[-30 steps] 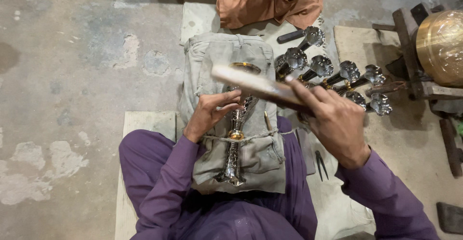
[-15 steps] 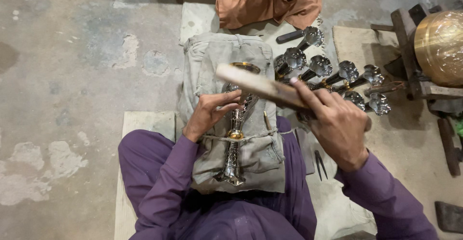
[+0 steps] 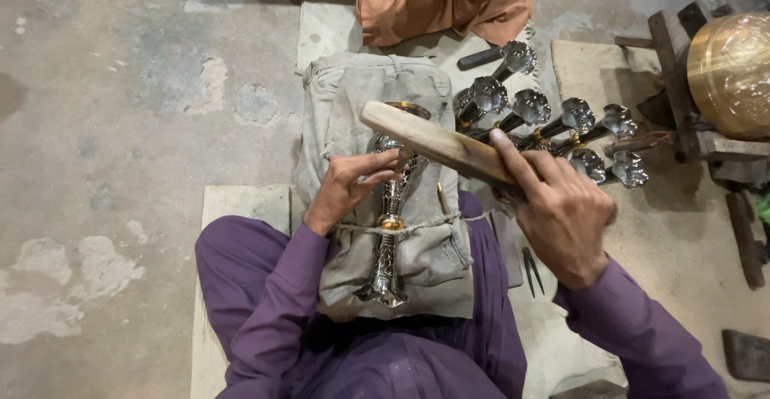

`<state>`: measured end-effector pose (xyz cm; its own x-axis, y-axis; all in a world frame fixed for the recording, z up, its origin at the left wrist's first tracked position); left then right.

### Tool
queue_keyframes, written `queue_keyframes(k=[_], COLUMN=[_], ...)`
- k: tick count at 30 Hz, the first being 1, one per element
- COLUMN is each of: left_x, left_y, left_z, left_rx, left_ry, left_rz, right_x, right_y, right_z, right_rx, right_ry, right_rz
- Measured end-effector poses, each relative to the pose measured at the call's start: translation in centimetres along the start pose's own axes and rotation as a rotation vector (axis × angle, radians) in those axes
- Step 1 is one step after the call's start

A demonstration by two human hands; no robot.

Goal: The person sits on the floor with a silver vase resting on a cloth cushion on their lap. They hold a punch against the vase's engraved surface and repeatedly strike it with a wooden mallet, repositioning the punch to work different areas of the pattern, briefly retie the securing cord, then resume hammering.

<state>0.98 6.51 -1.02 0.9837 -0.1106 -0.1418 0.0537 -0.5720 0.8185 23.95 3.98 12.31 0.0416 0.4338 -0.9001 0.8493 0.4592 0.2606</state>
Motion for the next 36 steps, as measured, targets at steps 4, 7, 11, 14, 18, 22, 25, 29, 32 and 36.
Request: queue_keyframes(k=[4, 7, 11, 14, 18, 22, 25, 29, 32, 36], left_x=[0.0, 0.1, 0.4, 0.4, 0.0, -0.1, 0.0, -0.1, -0.1, 0.1], left_y=[-0.1, -0.7, -1.3, -1.6, -1.0, -0.3, -0.3, -0.3, 0.0, 0.4], left_z=[0.0, 0.2, 0.4, 0.5, 0.6, 0.3, 0.1, 0.3, 0.4, -0.2], left_rx=[0.016, 0.023, 0.043, 0.038, 0.033, 0.037, 0.027, 0.027, 0.044, 0.052], left_ry=[-0.003, 0.006, 0.012, 0.047, 0.086, 0.076, 0.083, 0.091, 0.08, 0.026], left_rz=[0.056, 0.033, -0.013, 0.011, 0.107, 0.11, 0.099, 0.065, -0.058, 0.03], right_x=[-0.1, -0.2, 0.5, 2.3, 2.0, 2.9, 1.2, -2.2, -1.6, -2.4], right_y=[-0.3, -0.2, 0.1, 1.1, 1.2, 0.6, 0.7, 1.1, -1.1, -0.1], right_z=[0.5, 0.7, 0.8, 0.3, -1.3, -2.1, -2.5, -2.7, -2.5, -2.4], right_rx=[-0.034, -0.029, -0.009, 0.072, 0.004, -0.091, -0.064, -0.068, -0.269, -0.092], right_ry=[0.068, 0.159, 0.116, -0.12, -0.1, -0.191, -0.038, 0.219, 0.087, 0.193], right_rz=[-0.025, -0.052, -0.16, 0.039, -0.136, 0.022, -0.001, -0.524, 0.09, -0.228])
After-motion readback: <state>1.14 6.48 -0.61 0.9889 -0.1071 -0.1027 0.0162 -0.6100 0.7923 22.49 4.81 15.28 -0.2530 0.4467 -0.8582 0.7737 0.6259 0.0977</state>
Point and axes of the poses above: each hand's wrist, its own z-axis away from the middle knuckle, its own x-axis out of the palm, y = z × x, the point moved 9 cm from there along -z, towards the middle knuckle, and after that the axes turned 7 degrees about z, right-handed, at the moved point
